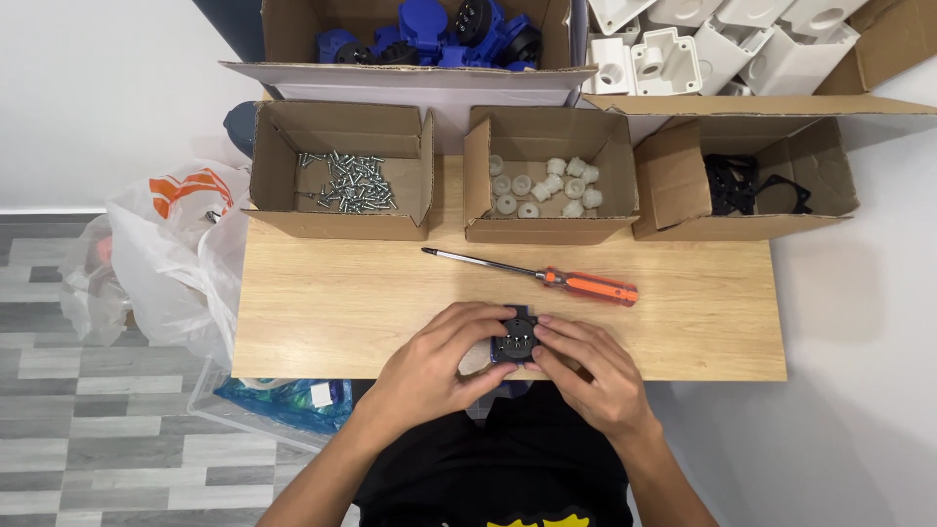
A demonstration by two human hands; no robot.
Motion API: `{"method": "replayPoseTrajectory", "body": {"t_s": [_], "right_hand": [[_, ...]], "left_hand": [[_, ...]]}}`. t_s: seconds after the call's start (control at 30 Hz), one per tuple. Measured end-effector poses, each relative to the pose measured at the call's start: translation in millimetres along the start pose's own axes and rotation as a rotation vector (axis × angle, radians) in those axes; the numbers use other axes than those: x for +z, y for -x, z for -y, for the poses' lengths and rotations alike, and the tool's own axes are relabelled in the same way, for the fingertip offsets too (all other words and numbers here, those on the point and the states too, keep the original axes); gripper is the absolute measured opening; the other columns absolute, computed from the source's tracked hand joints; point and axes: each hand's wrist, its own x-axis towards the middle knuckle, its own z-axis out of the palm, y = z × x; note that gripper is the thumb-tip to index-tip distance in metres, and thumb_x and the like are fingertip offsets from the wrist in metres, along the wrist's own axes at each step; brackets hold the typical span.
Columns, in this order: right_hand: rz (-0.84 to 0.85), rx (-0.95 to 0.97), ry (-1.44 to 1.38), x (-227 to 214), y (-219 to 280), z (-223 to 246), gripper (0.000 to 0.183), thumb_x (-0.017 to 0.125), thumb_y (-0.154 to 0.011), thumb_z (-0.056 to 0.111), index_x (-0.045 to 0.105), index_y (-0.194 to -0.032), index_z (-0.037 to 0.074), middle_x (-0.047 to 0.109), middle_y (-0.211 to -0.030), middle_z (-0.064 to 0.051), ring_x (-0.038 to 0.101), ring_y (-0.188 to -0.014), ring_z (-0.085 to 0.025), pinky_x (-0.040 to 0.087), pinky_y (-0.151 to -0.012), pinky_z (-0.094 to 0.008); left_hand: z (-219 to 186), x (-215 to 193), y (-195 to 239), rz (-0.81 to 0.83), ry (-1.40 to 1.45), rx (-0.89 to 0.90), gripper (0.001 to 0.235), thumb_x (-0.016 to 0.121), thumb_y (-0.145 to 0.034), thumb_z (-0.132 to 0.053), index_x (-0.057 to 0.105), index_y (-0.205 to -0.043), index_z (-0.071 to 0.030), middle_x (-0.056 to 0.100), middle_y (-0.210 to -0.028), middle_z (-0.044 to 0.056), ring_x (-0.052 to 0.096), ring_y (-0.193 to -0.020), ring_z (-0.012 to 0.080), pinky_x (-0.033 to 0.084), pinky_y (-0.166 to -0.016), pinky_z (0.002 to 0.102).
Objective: Assembling small electrical components using a screwdriver and screws at a workbench
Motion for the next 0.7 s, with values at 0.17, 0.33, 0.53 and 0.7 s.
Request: {"method": "replayPoseTrajectory", "body": {"t_s": [0.17,0.33,0.53,0.7], "right_hand": [[-0.007,0.000,-0.014,-1.0,-3.4,1.2,0.012,0.080,-0.098,-0.002,0.077,-0.109,0.000,0.076,-0.121,-0.020,0.079,-0.116,-0.041,0.066,-0.097,-0.048],[-0.007,-0.006,-0.006,-1.5,-4.4,1.5,0.012,0.078,-0.100,0.001,0.076,-0.112,0.001,0.076,-0.122,-0.019,0.078,-0.118,-0.041,0.066,-0.097,-0.047],[-0.021,0.010,-0.005,0.9,-3.2,-0.8,0.016,0.084,-0.097,0.005,0.077,-0.111,0.001,0.076,-0.119,-0.018,0.080,-0.115,-0.041,0.067,-0.095,-0.045],[-0.035,0.009,-0.028,0.5,-4.4,-0.8,0.010,0.078,-0.099,0.002,0.076,-0.110,0.000,0.075,-0.116,-0.019,0.080,-0.112,-0.042,0.068,-0.093,-0.046]], "left_hand": [[-2.8,-2.5,-2.2,0.018,-0.006,-0.007,0.034,0.080,-0.102,-0.021,0.064,-0.123,0.001,0.068,-0.142,0.019,0.071,-0.127,0.0343,0.059,-0.111,0.044],[-3.7,-2.8,-3.8,0.021,0.008,-0.017,0.035,0.080,-0.102,-0.020,0.063,-0.124,0.001,0.067,-0.144,0.019,0.071,-0.127,0.0346,0.060,-0.111,0.044],[-2.4,-1.4,-3.3,0.011,-0.002,-0.014,0.035,0.080,-0.102,-0.019,0.062,-0.124,0.001,0.067,-0.144,0.020,0.071,-0.127,0.0352,0.059,-0.111,0.044],[0.5,-0.4,-2.7,-0.035,-0.070,0.059,0.033,0.081,-0.102,-0.023,0.065,-0.120,0.000,0.064,-0.145,0.021,0.065,-0.138,0.0404,0.055,-0.120,0.051]]}}
